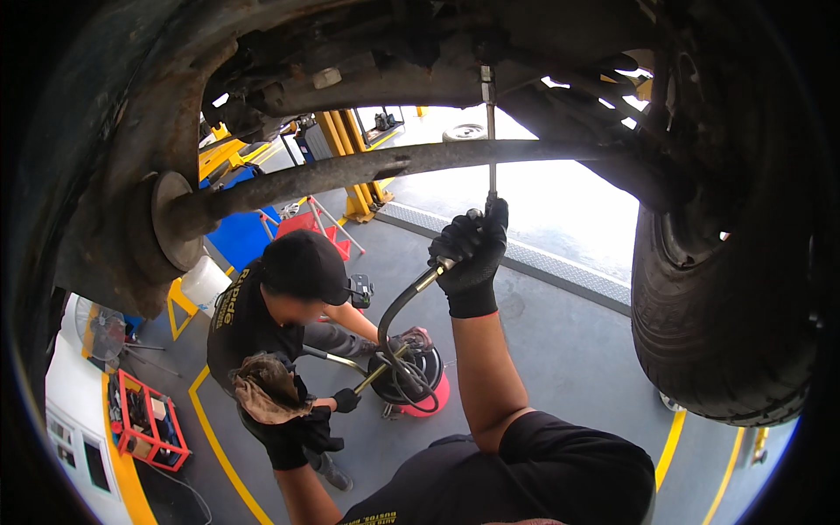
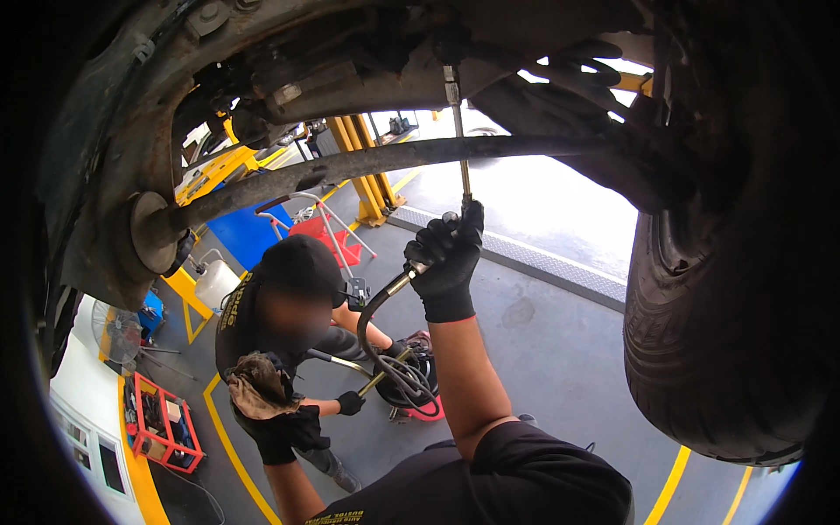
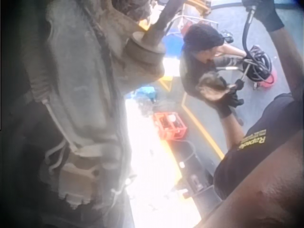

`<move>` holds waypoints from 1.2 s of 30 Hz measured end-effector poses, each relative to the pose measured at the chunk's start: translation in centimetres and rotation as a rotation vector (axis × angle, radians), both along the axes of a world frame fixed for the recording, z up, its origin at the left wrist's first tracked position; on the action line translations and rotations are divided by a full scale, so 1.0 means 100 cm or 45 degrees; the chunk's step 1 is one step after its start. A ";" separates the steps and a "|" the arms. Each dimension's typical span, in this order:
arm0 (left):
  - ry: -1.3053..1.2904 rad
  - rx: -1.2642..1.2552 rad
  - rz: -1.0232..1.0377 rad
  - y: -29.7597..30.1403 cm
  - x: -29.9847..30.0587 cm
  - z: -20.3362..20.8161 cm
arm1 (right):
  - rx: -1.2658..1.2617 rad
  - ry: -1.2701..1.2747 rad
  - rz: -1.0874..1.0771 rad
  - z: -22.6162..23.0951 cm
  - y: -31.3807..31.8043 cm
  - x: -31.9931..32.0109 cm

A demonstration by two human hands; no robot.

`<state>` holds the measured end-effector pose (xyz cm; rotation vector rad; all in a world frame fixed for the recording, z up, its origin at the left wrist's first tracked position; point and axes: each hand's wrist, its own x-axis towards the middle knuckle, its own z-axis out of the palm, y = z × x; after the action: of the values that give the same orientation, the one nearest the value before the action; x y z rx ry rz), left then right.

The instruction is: The person retrieves a pneumatic oil extraction tool from a tool cabinet, walks to a vehicle on a lift, and uses the tool to drain fluid from the underside of the vehicle into a collection container. The person wipes the tool with a rag during the process.

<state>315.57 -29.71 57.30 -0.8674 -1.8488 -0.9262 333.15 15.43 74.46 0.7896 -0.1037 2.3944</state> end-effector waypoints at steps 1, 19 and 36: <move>-0.005 0.002 -0.041 0.000 -0.004 -0.001 | -0.014 0.029 0.055 0.000 0.002 -0.003; 0.242 -0.151 0.317 -0.034 -0.004 -0.029 | 0.019 0.342 0.526 0.000 0.025 -0.047; 0.452 -0.101 0.269 -0.035 -0.051 -0.059 | 0.085 0.334 0.483 0.002 0.016 -0.041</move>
<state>310.46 -33.23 51.36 -0.8071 -1.6373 -0.5313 329.04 17.07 74.64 1.2412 0.0807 2.6182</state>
